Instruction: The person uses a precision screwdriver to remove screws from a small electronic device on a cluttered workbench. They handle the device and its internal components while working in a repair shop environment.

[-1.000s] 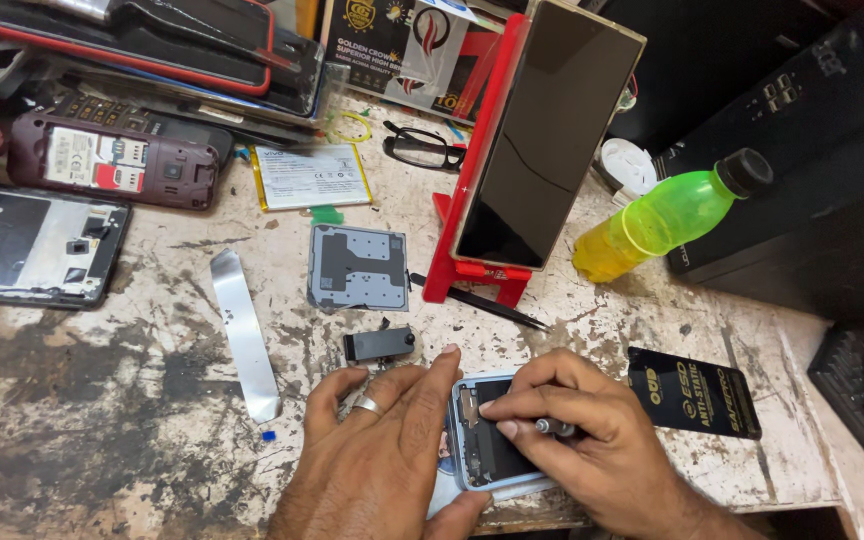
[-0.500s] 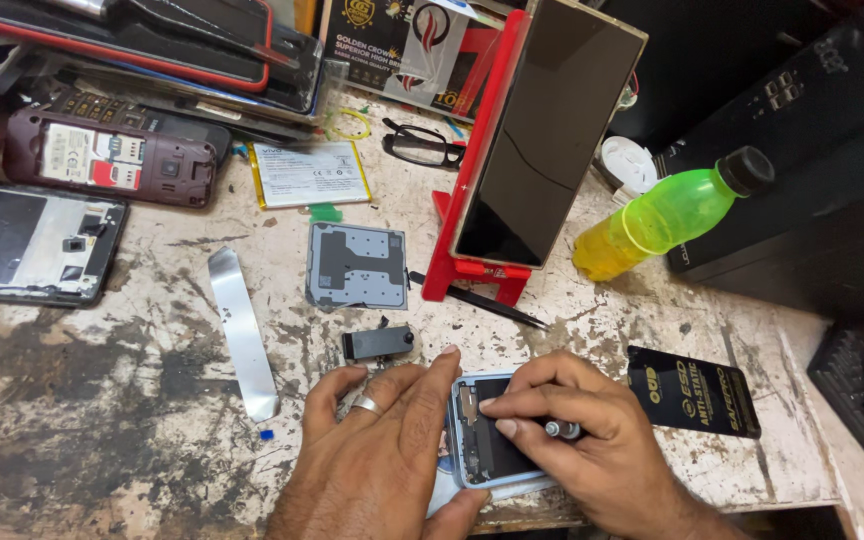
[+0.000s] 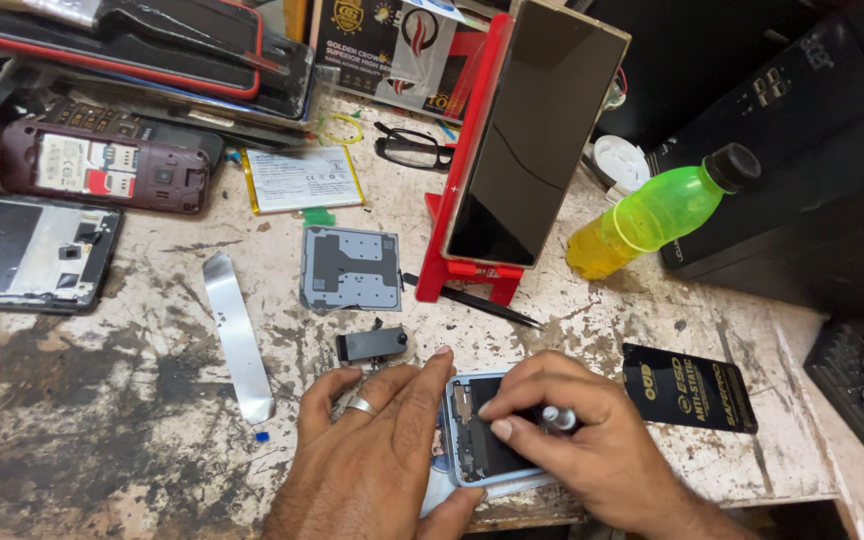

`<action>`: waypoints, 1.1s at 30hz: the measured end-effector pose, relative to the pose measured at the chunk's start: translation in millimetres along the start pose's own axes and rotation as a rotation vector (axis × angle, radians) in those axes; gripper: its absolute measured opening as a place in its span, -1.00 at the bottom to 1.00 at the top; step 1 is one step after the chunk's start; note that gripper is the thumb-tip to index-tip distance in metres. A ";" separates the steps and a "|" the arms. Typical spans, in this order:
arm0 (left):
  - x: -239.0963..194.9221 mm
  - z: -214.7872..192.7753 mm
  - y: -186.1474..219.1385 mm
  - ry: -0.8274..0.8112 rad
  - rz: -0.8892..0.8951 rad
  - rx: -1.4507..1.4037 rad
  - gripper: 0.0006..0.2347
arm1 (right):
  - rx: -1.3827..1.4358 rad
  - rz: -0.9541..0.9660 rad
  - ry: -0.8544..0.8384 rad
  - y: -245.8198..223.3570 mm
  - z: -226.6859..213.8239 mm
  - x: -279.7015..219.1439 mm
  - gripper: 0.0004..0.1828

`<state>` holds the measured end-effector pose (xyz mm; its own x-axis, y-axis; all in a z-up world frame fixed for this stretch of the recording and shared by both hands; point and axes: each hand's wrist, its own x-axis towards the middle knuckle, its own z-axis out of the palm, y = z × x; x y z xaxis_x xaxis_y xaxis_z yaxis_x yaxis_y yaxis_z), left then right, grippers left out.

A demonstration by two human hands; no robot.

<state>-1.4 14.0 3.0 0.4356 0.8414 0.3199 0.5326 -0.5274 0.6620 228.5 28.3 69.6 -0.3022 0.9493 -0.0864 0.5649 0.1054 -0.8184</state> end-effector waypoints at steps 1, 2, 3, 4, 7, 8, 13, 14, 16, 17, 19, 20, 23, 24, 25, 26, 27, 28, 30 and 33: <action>-1.3 -0.4 0.1 0.010 0.005 -0.001 -0.09 | 0.014 0.044 0.032 -1.8 2.0 -0.3 -0.82; -2.5 -0.8 0.0 0.008 0.001 0.003 -0.09 | -0.004 0.033 0.048 -3.4 3.8 -0.4 -0.81; -2.6 -1.0 -0.2 0.005 0.001 0.008 -0.09 | -0.022 0.022 0.068 -4.9 5.2 -0.6 -0.79; -2.4 -1.0 -0.3 0.002 0.001 0.012 -0.10 | -0.040 0.012 0.088 -6.2 6.1 -0.5 -0.77; -1.5 -0.9 -0.2 0.006 0.018 0.009 -0.10 | -0.189 -0.064 0.084 -10.9 7.2 -1.0 -0.74; -2.0 -1.3 0.0 0.030 0.031 -0.002 -0.11 | -0.227 -0.110 0.065 -13.5 7.1 -1.6 -0.72; -4.5 -1.7 1.1 0.061 0.030 -0.001 -0.12 | -0.639 -0.439 0.012 -24.9 3.0 -3.7 -0.60; -4.3 -1.5 1.5 0.045 0.025 -0.001 -0.12 | -0.719 -0.495 0.010 -26.6 2.2 -4.4 -0.57; -3.5 -2.7 1.6 0.017 0.015 0.000 -0.11 | -0.879 -0.613 0.005 -30.2 2.7 -3.4 -0.51; -3.2 -3.4 1.9 0.009 0.011 0.001 -0.10 | -0.899 -0.621 -0.020 -31.8 3.8 -2.1 -0.51; -2.5 -5.3 2.8 -0.005 0.005 0.002 -0.08 | -0.940 -0.639 -0.068 -35.7 6.1 0.2 -0.52; -2.7 -6.8 3.2 -0.005 0.010 -0.011 -0.08 | -0.907 -0.515 -0.104 -37.8 7.4 1.3 -0.61; -4.5 -10.8 4.5 -0.010 0.011 -0.032 -0.08 | -0.771 -0.213 -0.172 -42.8 7.4 6.2 -0.81; -5.4 -11.5 5.3 -0.016 0.002 -0.027 -0.08 | -0.704 -0.154 -0.170 -43.9 3.3 9.3 -0.85; -5.4 -11.7 6.0 -0.023 -0.004 -0.024 -0.08 | -0.639 -0.092 -0.167 -45.1 -0.2 10.0 -0.89; -5.0 -11.7 6.5 -0.022 0.004 -0.027 -0.09 | -0.631 -0.151 -0.139 -46.1 -2.4 8.7 -0.85; -4.7 -12.4 6.5 -0.020 0.011 -0.027 -0.09 | -0.622 -0.213 -0.110 -47.1 -3.8 7.9 -0.80; -4.7 -13.1 6.5 -0.017 0.018 -0.027 -0.09 | -0.611 -0.275 -0.082 -47.6 -4.4 7.0 -0.76; -6.1 -14.0 6.7 0.013 0.036 -0.035 -0.10 | -0.645 -0.238 -0.099 -46.3 1.1 3.1 -0.74; -6.8 -13.1 6.7 0.046 0.058 -0.044 -0.11 | -0.717 -0.339 -0.027 -42.6 10.6 -4.1 -0.75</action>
<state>-10.3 6.3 14.1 0.4301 0.8148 0.3888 0.4749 -0.5705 0.6701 197.5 16.8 98.8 -0.5592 0.8250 0.0810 0.7929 0.5608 -0.2383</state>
